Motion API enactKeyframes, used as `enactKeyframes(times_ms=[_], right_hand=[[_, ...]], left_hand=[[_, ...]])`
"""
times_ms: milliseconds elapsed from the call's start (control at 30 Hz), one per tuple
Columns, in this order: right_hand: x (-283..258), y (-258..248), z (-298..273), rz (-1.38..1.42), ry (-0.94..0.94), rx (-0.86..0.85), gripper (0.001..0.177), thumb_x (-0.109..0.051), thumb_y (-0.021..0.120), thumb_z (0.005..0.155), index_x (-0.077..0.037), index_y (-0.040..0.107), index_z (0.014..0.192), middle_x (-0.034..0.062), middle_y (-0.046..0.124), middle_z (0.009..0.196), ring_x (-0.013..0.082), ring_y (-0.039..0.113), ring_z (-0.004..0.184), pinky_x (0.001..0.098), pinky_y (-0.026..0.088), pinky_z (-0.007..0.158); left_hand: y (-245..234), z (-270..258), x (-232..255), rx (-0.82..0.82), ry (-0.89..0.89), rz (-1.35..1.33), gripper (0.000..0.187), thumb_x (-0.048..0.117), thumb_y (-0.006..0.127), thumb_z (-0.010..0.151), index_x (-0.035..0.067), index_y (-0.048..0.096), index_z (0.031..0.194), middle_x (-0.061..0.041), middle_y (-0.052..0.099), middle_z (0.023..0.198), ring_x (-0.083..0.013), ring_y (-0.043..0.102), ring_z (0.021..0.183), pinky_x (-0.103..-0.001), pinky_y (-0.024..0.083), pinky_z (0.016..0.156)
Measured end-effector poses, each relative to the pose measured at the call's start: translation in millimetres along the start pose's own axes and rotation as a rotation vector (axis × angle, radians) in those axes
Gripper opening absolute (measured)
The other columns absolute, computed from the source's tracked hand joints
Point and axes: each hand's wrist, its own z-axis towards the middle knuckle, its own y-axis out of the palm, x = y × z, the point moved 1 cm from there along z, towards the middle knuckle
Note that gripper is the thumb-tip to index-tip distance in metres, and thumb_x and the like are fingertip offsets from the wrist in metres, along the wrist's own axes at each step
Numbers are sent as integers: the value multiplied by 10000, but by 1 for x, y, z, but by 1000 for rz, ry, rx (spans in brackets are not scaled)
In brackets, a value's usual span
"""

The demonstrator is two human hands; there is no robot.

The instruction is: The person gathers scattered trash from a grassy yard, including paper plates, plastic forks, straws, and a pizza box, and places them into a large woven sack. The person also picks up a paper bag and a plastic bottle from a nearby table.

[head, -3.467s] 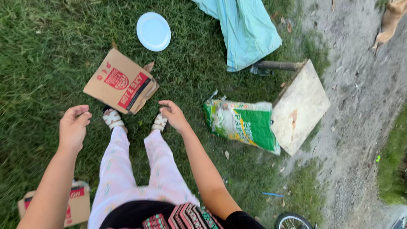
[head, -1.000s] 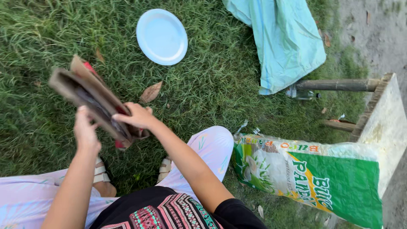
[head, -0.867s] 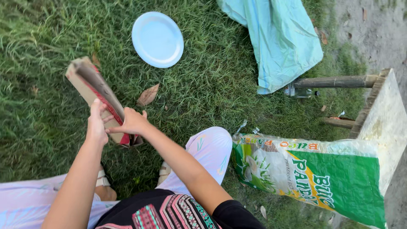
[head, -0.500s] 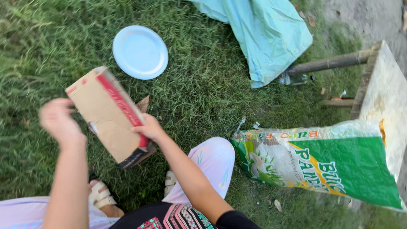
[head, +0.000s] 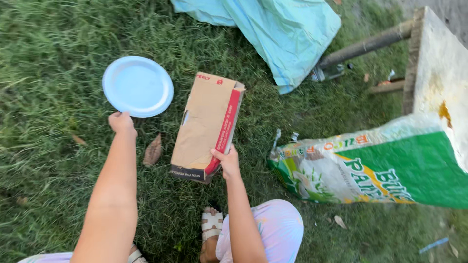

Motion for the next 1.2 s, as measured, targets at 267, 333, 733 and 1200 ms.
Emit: enactKeyframes(times_ms=[267, 333, 733, 1200], right_hand=[[7, 1, -7, 76, 8, -1, 416, 47, 821, 801, 1, 598, 1150, 63, 681, 958, 180, 675, 823, 367, 578, 778], [-9, 11, -18, 129, -21, -24, 428, 40, 819, 796, -16, 604, 1162, 30, 676, 984, 145, 670, 857, 335, 572, 799], [-271, -55, -187, -574, -77, 120, 418, -100, 835, 804, -52, 628, 1164, 110, 731, 1002, 249, 701, 925, 412, 563, 866], [-543, -291, -488, -1174, -154, 640, 296, -93, 739, 817, -125, 622, 1087, 110, 728, 991, 343, 664, 1005, 535, 389, 990]], left_hand=[[-12, -9, 20, -100, -32, -1, 159, -29, 733, 866, -15, 698, 1020, -70, 735, 982, -153, 671, 828, -327, 531, 711], [-41, -27, 31, -90, 12, 83, 201, -14, 763, 845, 20, 681, 1025, -33, 735, 946, -113, 680, 803, -304, 556, 693], [-210, -273, 193, -377, -66, 257, 157, 43, 723, 985, 82, 638, 1111, 17, 677, 899, -54, 580, 668, -228, 385, 499], [-197, -601, 435, -756, -44, 478, 210, 130, 753, 984, 43, 629, 1130, -7, 666, 941, -96, 595, 759, -261, 432, 578]])
